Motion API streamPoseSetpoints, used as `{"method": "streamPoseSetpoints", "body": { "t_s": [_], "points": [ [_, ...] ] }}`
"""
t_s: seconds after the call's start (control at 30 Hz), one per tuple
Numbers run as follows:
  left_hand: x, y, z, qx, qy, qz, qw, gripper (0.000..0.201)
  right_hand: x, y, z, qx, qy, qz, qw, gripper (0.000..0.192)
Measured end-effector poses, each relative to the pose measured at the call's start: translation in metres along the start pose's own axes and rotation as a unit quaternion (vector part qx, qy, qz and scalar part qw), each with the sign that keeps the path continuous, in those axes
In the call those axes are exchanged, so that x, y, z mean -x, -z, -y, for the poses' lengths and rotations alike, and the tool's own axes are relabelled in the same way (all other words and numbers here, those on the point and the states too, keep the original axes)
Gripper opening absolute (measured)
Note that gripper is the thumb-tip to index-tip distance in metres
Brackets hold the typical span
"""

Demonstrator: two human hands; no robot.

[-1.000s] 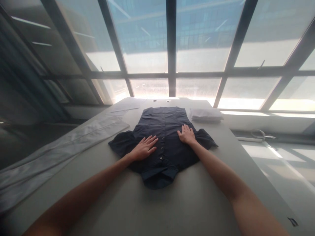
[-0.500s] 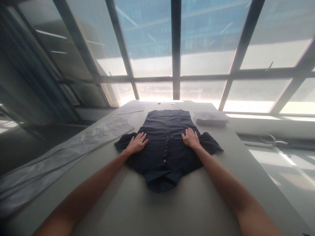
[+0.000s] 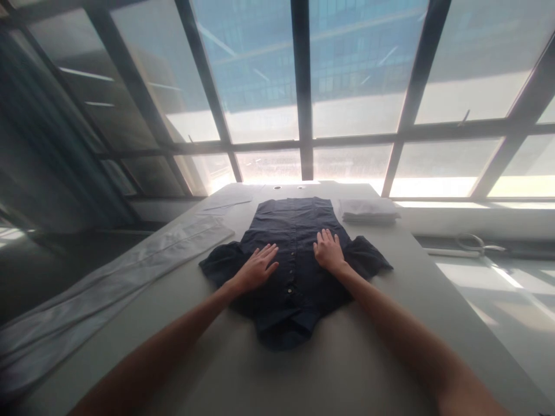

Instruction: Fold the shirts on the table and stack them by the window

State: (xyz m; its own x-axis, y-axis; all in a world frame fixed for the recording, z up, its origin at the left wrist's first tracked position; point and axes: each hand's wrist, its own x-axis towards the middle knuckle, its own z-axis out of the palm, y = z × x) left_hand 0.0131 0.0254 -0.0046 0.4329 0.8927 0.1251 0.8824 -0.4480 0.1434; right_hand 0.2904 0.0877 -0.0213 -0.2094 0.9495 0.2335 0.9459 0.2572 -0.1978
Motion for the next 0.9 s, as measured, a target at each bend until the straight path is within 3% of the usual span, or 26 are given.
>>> {"method": "streamPoseSetpoints", "body": {
  "t_s": [0.1,0.2,0.33,0.57,0.9],
  "points": [
    [0.008,-0.014,-0.028,0.032,-0.04,0.024,0.998,0.059,0.024,-0.003,0.04,-0.055,0.053,0.023,0.997,0.06],
    [0.015,-0.024,-0.041,0.027,-0.062,0.035,0.997,0.06,0.048,-0.009,0.071,-0.089,0.103,0.053,0.989,0.061],
    [0.02,-0.024,-0.042,0.01,-0.062,0.033,0.997,0.061,0.065,-0.009,0.081,-0.094,0.099,0.066,0.988,0.065],
    [0.028,-0.014,-0.035,-0.01,-0.062,0.036,0.997,0.065,0.071,-0.002,0.051,-0.059,0.094,0.086,0.99,0.077],
    [0.053,-0.014,0.022,-0.064,0.018,0.021,0.998,0.069,0.071,0.005,-0.036,0.028,0.002,0.086,0.996,0.077]
  ]
}}
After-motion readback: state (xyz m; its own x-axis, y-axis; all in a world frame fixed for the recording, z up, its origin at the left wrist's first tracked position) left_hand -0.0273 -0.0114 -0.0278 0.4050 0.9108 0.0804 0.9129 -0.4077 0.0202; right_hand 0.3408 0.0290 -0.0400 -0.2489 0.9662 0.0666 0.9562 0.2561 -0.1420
